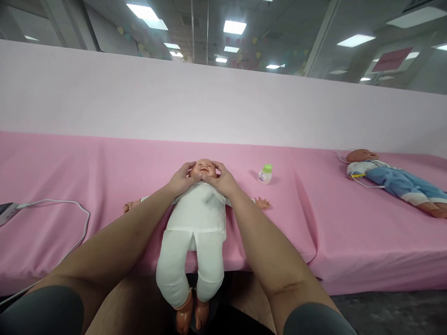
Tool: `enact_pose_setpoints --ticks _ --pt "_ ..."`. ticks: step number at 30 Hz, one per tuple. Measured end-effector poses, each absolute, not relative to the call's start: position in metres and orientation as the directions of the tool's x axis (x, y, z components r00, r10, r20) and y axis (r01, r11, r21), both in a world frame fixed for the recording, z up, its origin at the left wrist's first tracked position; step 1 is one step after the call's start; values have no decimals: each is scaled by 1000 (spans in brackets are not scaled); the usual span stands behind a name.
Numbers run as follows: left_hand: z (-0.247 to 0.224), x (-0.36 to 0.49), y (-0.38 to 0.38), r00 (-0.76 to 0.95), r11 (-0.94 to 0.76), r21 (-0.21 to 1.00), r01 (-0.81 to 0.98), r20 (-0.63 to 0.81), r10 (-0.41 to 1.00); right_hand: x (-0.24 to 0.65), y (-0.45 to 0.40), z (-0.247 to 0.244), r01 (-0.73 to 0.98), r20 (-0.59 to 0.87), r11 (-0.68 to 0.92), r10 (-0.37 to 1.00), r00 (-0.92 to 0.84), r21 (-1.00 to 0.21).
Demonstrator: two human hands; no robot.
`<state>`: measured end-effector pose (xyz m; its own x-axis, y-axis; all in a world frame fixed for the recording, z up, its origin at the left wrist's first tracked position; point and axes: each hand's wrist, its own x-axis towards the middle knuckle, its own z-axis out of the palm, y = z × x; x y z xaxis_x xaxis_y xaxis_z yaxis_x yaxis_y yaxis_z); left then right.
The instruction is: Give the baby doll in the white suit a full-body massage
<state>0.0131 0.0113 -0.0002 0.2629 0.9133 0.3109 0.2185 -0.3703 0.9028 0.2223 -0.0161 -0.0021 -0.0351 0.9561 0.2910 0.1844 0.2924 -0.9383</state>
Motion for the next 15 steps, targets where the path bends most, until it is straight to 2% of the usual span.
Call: enact_pose_setpoints --ticks 6,12,15 --pt "-8 12 18 264 -352 921 164 303 916 225 -17 0 138 272 278 960 -62 -951" --pt "-14 14 25 266 -259 965 -47 262 928 223 -27 11 101 221 229 972 -81 -968" --pt "-13 15 24 286 -221 970 -98 240 927 221 -31 15 72 195 200 978 -77 -977"
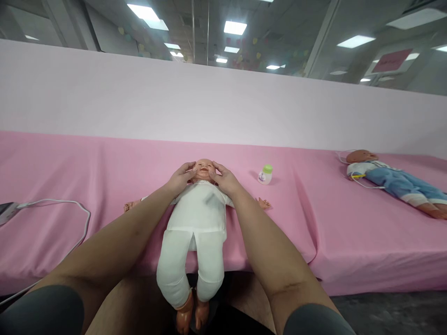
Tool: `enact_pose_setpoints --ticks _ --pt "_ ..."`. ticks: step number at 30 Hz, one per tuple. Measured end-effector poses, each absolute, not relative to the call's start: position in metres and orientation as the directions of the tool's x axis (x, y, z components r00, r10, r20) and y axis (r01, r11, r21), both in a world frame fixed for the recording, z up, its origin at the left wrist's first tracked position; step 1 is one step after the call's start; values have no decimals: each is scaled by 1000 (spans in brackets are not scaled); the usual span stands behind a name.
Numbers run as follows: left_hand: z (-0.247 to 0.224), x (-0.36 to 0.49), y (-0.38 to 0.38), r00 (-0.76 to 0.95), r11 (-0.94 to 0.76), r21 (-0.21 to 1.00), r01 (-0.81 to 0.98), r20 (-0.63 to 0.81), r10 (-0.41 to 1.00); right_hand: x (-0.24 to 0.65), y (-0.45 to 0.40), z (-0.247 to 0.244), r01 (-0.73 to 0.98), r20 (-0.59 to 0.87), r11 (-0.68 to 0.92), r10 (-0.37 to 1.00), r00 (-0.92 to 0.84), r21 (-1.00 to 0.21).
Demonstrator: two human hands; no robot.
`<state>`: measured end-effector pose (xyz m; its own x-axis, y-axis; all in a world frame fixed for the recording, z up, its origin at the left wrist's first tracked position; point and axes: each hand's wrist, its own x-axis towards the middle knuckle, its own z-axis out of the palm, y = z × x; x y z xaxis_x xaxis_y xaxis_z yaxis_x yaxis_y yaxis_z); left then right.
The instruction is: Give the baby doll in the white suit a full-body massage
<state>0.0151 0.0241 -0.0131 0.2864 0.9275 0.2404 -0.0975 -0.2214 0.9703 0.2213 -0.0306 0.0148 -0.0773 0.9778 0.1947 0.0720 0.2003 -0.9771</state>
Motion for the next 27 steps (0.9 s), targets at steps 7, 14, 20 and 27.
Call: enact_pose_setpoints --ticks 7,14,20,27 --pt "-9 13 19 255 -297 955 28 280 926 226 -21 6 109 235 240 970 -60 -965" --pt "-3 12 15 264 -325 927 186 272 925 226 -16 -1 175 278 282 959 -47 -943" --pt "-5 10 18 282 -330 931 157 278 918 229 -13 -2 137 267 276 960 -82 -951" --pt "-10 12 21 299 -205 977 -59 213 930 229 -13 -4 -31 261 259 954 -147 -965"
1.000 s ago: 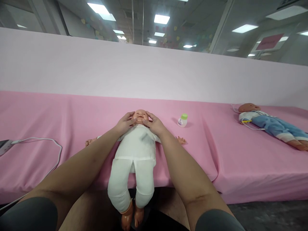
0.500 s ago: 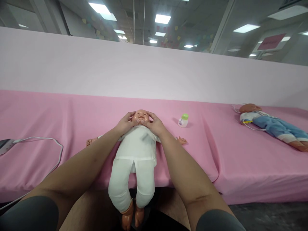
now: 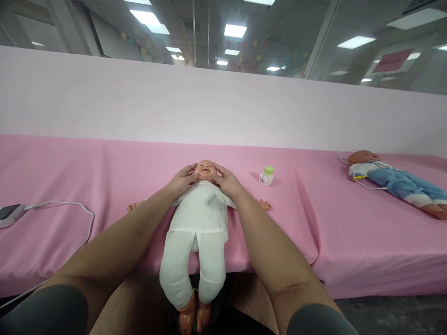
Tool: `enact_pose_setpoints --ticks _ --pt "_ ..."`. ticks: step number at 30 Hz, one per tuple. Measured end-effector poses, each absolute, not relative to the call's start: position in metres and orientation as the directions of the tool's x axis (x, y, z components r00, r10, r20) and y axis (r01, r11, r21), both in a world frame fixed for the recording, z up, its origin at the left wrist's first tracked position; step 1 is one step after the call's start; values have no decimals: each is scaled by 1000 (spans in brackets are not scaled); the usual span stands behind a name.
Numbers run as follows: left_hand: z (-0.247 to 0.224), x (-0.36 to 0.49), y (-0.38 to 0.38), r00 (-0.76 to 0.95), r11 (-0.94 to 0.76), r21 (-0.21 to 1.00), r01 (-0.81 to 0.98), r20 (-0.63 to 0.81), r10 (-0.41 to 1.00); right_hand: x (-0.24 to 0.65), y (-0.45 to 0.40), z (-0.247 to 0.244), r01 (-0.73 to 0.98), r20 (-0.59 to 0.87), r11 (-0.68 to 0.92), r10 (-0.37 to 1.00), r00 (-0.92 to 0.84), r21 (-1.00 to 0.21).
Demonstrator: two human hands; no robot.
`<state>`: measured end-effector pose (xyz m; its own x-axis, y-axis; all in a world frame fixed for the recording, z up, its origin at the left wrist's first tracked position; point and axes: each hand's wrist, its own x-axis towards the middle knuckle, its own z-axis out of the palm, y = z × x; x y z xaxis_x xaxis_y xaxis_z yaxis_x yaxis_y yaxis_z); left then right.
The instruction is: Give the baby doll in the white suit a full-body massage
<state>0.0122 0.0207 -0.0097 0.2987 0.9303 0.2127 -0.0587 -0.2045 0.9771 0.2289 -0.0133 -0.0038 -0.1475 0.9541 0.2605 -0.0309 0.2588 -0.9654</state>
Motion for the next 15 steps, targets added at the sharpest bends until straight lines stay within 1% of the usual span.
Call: enact_pose_setpoints --ticks 3,7,11,15 --pt "-10 15 21 281 -124 977 -173 169 945 227 -12 -6 -118 240 225 961 -137 -967" --pt "-11 17 22 251 -95 976 -197 144 957 225 -10 -8 -120 240 228 965 -101 -966" --pt "-12 15 22 284 -168 975 -146 204 937 227 -8 -10 -58 232 229 971 -58 -972" --pt "-11 11 20 293 -267 963 -27 263 919 228 -8 -10 17 275 277 960 -54 -961"
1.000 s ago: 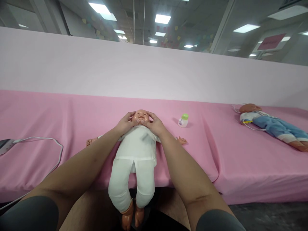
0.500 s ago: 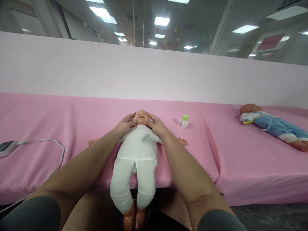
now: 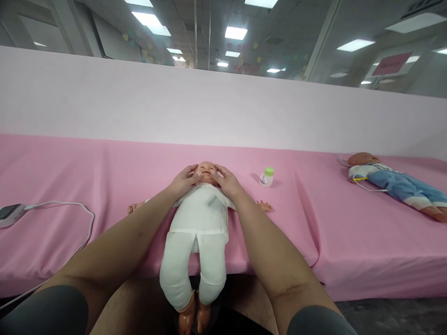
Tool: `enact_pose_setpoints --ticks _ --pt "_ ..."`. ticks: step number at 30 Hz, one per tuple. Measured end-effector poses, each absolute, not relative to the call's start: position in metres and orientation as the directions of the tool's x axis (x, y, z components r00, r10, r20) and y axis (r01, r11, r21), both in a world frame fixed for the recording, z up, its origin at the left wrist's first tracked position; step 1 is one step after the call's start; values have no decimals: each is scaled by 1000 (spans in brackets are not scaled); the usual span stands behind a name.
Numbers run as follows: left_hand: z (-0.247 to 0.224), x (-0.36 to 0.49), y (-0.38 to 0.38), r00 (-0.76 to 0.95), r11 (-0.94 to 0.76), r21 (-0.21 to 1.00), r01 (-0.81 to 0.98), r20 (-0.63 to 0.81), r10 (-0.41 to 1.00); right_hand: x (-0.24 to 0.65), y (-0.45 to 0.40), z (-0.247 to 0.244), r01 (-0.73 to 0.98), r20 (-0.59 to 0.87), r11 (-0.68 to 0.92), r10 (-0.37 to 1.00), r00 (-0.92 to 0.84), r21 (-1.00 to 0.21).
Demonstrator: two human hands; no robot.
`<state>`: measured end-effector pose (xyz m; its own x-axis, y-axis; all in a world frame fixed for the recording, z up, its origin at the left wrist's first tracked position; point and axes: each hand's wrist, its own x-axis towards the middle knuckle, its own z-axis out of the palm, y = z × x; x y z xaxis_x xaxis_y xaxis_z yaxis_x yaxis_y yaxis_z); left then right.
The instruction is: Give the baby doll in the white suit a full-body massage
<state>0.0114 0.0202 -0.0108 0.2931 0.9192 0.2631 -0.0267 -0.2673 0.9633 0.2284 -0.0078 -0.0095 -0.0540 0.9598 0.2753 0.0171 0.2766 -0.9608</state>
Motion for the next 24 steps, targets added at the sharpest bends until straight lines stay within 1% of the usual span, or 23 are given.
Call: enact_pose_setpoints --ticks 3,7,12,18,24 --pt "-10 11 19 287 -288 957 35 266 920 227 -10 -7 36 284 286 957 -53 -957" --pt "-11 13 19 278 -293 956 23 276 920 225 -13 -4 15 265 266 962 -57 -964" --pt "-12 15 18 243 -311 950 32 295 924 224 -13 -4 28 271 273 961 -55 -962" --pt "-9 13 18 261 -283 957 64 257 930 223 -14 -3 37 247 249 968 -31 -968" --pt "-11 13 20 257 -263 962 73 237 937 222 -15 -5 113 280 281 960 -21 -953"
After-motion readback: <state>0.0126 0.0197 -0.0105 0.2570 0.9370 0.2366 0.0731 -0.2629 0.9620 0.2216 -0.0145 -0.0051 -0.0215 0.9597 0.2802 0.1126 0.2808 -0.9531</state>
